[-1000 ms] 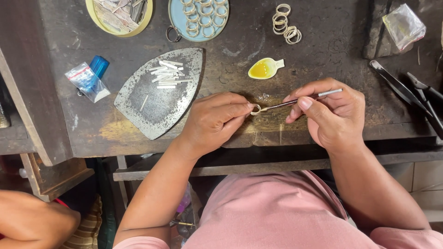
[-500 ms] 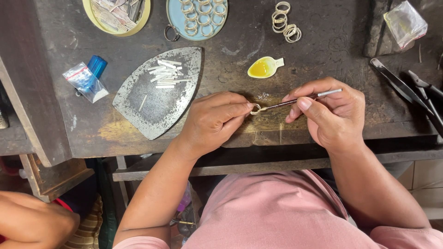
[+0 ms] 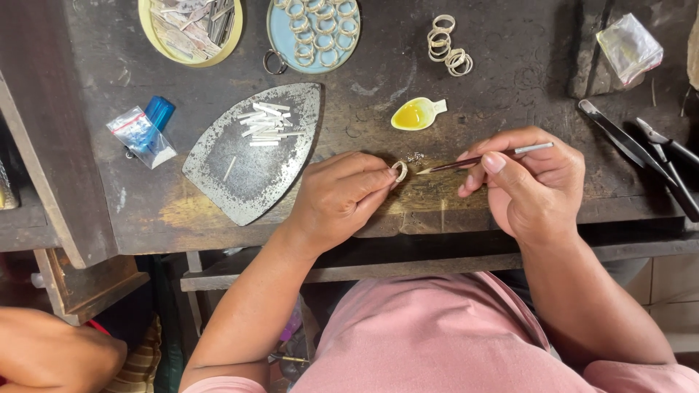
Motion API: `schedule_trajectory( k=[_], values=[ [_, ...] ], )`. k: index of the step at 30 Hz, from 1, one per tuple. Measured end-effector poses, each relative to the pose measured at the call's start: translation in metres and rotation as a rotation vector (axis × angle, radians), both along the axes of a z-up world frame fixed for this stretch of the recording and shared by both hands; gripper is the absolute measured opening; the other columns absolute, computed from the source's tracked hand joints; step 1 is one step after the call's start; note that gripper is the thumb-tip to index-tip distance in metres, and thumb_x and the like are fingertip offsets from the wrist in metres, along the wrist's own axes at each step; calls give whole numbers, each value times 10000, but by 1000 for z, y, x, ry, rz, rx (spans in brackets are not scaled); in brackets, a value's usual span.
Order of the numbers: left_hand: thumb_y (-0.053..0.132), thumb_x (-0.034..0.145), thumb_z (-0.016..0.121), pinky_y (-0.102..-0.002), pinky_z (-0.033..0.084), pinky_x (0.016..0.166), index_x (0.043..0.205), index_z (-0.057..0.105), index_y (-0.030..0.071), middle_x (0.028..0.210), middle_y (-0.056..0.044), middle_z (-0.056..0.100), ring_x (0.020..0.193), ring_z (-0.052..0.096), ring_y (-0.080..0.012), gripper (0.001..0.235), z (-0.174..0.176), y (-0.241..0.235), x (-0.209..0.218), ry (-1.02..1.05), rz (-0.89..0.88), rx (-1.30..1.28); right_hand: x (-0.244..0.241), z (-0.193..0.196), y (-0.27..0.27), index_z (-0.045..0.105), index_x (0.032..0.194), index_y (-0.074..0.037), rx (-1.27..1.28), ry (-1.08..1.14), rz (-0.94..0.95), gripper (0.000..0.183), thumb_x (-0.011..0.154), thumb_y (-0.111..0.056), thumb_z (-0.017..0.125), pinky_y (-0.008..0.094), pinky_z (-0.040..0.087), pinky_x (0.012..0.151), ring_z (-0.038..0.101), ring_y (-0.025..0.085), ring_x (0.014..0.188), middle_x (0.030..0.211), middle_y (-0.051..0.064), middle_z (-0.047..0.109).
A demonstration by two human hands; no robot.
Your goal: The person applies a yellow liquid adhesive to small metal rings using a fine brush. They hold each ring with the left hand and carefully coat the surface with the brush, occasionally dipping the brush into a small container of adhesive. Completed rings are placed on a blue tray nearby.
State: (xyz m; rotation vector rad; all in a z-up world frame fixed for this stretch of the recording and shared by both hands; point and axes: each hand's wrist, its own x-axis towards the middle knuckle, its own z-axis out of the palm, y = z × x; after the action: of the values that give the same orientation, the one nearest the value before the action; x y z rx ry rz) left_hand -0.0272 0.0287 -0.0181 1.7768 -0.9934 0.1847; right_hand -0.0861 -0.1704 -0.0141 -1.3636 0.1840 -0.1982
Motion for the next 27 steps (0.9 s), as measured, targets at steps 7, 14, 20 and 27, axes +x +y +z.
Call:
schedule_trajectory(
  k=[7,14,20,27],
  values=[
    [-69,780,652,-262,458,514,798,607,-11,748,-81,575,623,562,-200,75,-1,1,-1,-66,47,51,-2,3,0,475,606,87,-105,-46,-48,242,833,26,533,297,516,463,559,274,484,841,188,552],
    [-50,793,641,-262,458,548,783,592,1,743,-69,566,624,552,-191,72,2,0,0,-51,66,80,0,8,0,506,881,123,-235,-67,-21,132,858,-6,523,269,510,506,566,236,523,781,248,561],
    [-34,785,653,-268,483,583,777,587,3,740,-78,583,625,570,-190,77,2,-2,1,20,85,44,3,11,-1,541,910,91,-472,-19,25,87,896,5,532,202,449,544,579,171,553,649,156,570],
    [-34,780,662,-266,484,579,781,587,7,744,-78,583,625,572,-189,85,0,-1,0,20,85,43,4,11,1,566,911,69,-594,-11,61,48,890,27,559,171,426,511,593,147,577,763,134,610]
  ],
)
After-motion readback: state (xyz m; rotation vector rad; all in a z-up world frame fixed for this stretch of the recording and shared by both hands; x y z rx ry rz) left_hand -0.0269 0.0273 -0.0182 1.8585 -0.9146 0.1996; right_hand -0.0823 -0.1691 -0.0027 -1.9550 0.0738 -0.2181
